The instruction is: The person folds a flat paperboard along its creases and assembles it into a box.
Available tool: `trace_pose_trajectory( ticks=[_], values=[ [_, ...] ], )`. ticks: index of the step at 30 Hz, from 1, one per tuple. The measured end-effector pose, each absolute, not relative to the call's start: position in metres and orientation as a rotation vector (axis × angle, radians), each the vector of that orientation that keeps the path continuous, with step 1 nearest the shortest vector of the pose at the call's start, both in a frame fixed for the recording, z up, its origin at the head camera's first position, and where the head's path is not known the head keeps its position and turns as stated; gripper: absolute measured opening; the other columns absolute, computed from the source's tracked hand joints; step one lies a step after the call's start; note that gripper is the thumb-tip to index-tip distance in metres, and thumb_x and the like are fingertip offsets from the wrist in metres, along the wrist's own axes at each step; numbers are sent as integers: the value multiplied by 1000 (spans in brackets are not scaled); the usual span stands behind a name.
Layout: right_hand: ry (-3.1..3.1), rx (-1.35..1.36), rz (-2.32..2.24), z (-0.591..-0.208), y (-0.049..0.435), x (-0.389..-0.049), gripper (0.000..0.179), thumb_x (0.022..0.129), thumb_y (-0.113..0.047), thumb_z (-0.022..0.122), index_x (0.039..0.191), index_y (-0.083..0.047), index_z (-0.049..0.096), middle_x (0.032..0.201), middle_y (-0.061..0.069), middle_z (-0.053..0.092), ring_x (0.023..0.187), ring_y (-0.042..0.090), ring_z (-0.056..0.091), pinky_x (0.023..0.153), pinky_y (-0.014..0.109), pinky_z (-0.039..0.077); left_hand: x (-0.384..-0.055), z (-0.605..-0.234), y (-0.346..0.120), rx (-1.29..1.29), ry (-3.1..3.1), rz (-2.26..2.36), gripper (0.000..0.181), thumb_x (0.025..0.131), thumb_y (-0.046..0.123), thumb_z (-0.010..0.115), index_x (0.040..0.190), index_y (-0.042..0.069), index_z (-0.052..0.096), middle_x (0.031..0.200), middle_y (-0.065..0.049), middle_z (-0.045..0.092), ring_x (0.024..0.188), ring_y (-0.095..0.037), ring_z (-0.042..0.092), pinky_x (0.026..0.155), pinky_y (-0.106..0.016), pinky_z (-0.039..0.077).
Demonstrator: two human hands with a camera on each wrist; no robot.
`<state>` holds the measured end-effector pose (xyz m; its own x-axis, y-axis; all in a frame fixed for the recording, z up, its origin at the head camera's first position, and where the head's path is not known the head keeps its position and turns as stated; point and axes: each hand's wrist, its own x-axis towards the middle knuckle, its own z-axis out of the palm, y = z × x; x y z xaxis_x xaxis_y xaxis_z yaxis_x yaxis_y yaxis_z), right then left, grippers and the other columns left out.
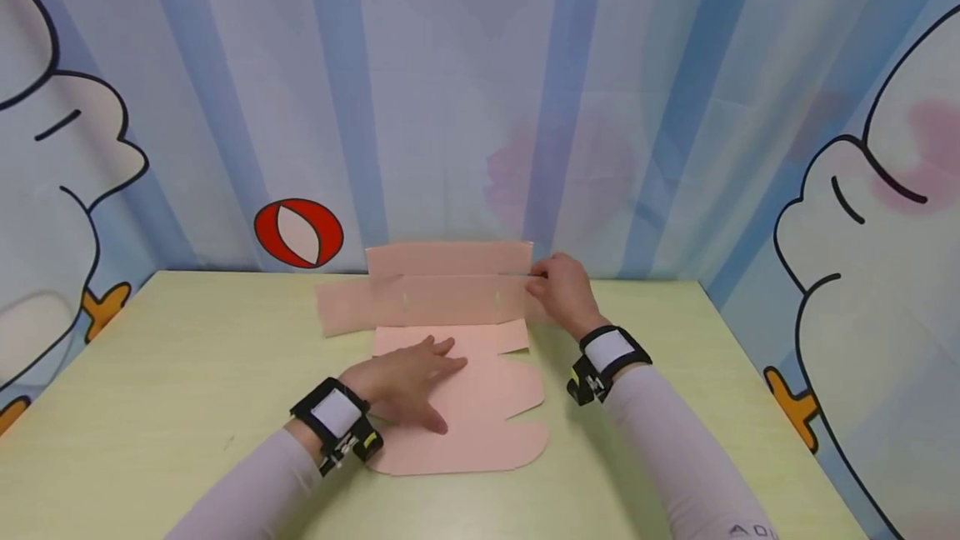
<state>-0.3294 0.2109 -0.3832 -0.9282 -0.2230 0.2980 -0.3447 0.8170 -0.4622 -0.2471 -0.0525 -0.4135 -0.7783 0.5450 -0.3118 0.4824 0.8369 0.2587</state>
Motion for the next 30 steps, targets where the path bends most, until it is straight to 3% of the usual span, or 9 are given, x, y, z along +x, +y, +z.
trace_pose_trajectory(
  ticks=[12,18,21,24,30],
  values=[
    [-2842,544,751,-378,220,-340,12,90,-15,70,87,-4,74,86,13,74,78,26,66,70,36,52,-256,-412,-54,755,2620,274,90,76,51,80,153,32,37,167,1,18,156,-28,11,122,-55,23],
    [-2841,586,717,-377,224,-343,12,88,-14,71,80,-6,75,76,9,73,66,17,58,63,27,43,-256,-411,-55,765,2610,302,90,76,49,80,153,31,37,167,0,18,156,-28,10,122,-56,23],
    [-2847,567,699,-377,223,-344,12,88,-15,73,80,-6,76,78,10,74,66,18,60,64,28,44,-257,-412,-55,782,2606,312,91,76,49,80,153,30,36,167,0,17,156,-28,9,122,-55,22],
    [-2857,547,683,-378,222,-343,12,88,-15,73,87,-4,78,88,15,76,75,26,68,69,36,53,-257,-413,-55,787,2611,313,91,76,49,80,154,30,36,167,0,17,156,-27,9,122,-56,22],
    [-2848,527,673,-382,217,-343,12,86,-15,75,78,-6,76,81,12,75,69,22,65,65,32,49,-254,-416,-59,799,2641,284,90,77,50,79,153,28,37,166,-2,20,156,-28,12,122,-54,24]
  ],
)
